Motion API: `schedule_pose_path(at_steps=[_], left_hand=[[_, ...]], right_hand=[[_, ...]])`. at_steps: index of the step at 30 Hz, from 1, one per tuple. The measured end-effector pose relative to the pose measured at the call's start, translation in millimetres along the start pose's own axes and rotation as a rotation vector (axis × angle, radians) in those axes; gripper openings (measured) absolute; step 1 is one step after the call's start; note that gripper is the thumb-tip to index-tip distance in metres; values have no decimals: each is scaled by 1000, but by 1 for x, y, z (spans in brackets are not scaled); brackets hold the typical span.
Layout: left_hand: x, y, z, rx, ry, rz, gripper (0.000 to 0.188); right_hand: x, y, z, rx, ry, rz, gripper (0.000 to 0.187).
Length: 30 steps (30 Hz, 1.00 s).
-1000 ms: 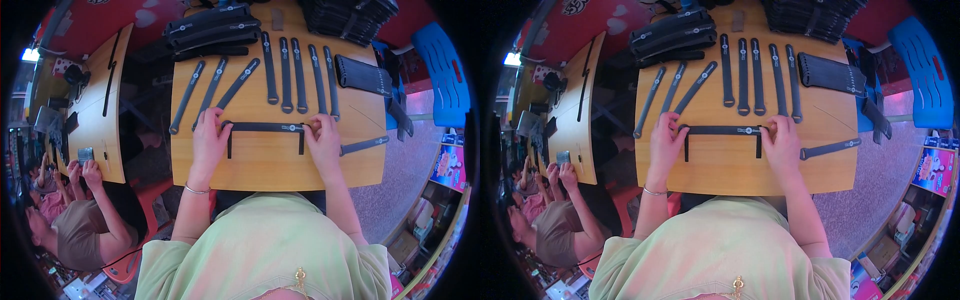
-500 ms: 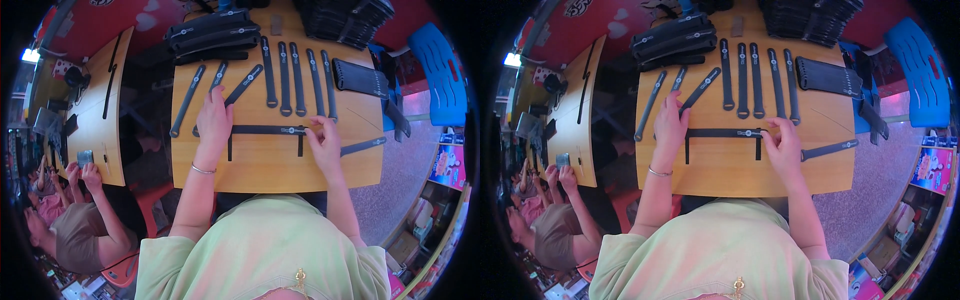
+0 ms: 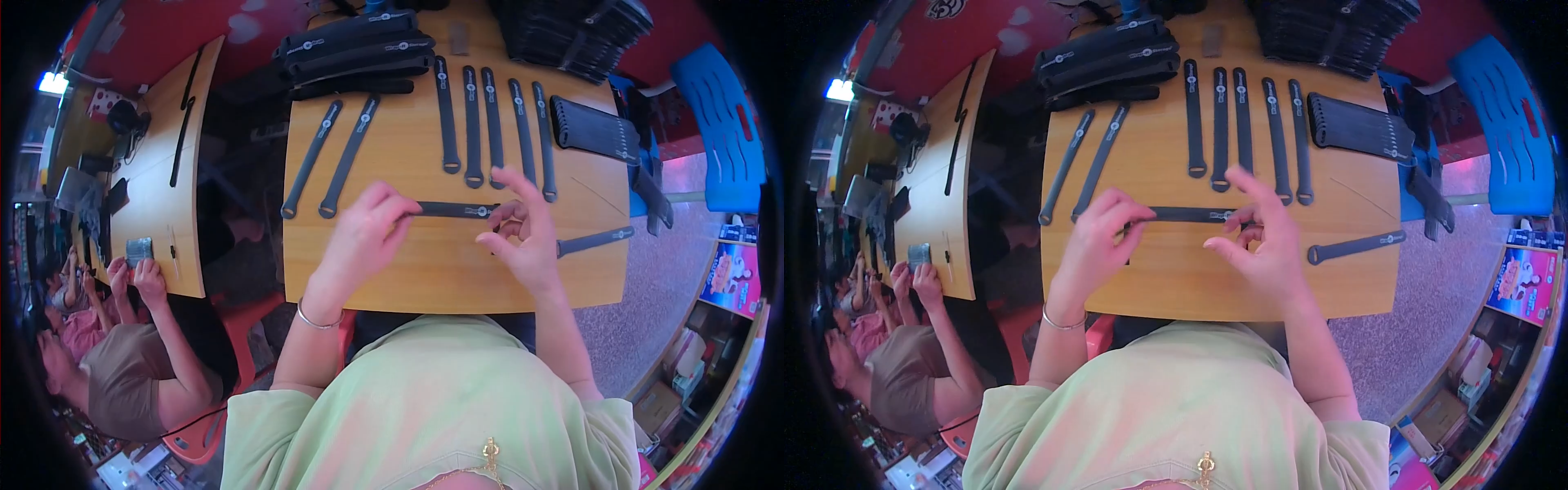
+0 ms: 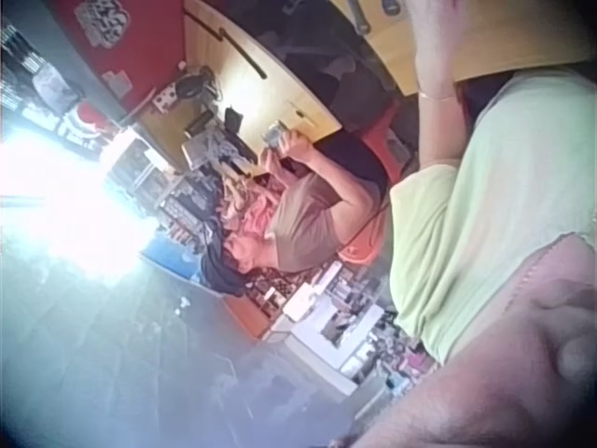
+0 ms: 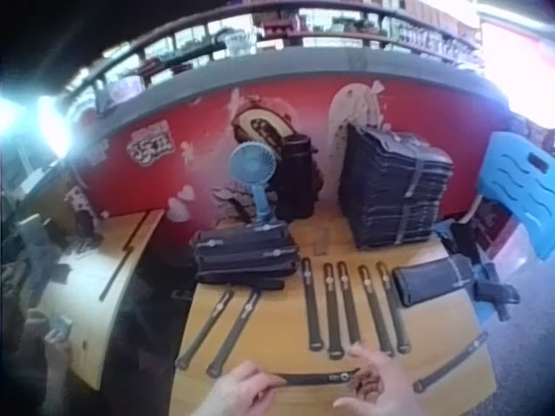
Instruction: The recorder is seen assembling and inspecting black textile straps, inserting components and stacking them at a workstation.
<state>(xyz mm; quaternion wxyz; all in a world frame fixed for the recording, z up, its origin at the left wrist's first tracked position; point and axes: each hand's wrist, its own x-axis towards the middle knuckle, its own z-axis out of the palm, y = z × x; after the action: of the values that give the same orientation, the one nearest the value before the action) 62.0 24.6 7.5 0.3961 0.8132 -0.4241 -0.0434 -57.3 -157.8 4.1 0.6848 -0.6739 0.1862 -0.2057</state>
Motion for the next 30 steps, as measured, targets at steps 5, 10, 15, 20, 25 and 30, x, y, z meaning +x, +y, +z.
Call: schedule_pose_path(at_steps=[5, 10, 15, 20, 25, 30], left_hand=[[-10, 10, -7, -191, -188, -47, 16], [-31, -15, -10, -376, -297, -338, 15], [-42, -30, -5, -644, -156, -564, 13], [-43, -42, 3, -774, 57, -661, 16], [-42, -45, 6, -740, 120, -688, 13], [-39, -49, 11, -646, 158, -675, 11]], right_hand=[[-9, 15, -19, -105, -284, -107, 18], [-17, 21, -32, -61, -90, 126, 15], [-23, 31, -44, -104, -88, 207, 16], [-20, 48, -48, -77, -40, 286, 17], [-12, 45, -39, -177, 29, 141, 15], [-11, 54, -42, -155, 66, 225, 15]])
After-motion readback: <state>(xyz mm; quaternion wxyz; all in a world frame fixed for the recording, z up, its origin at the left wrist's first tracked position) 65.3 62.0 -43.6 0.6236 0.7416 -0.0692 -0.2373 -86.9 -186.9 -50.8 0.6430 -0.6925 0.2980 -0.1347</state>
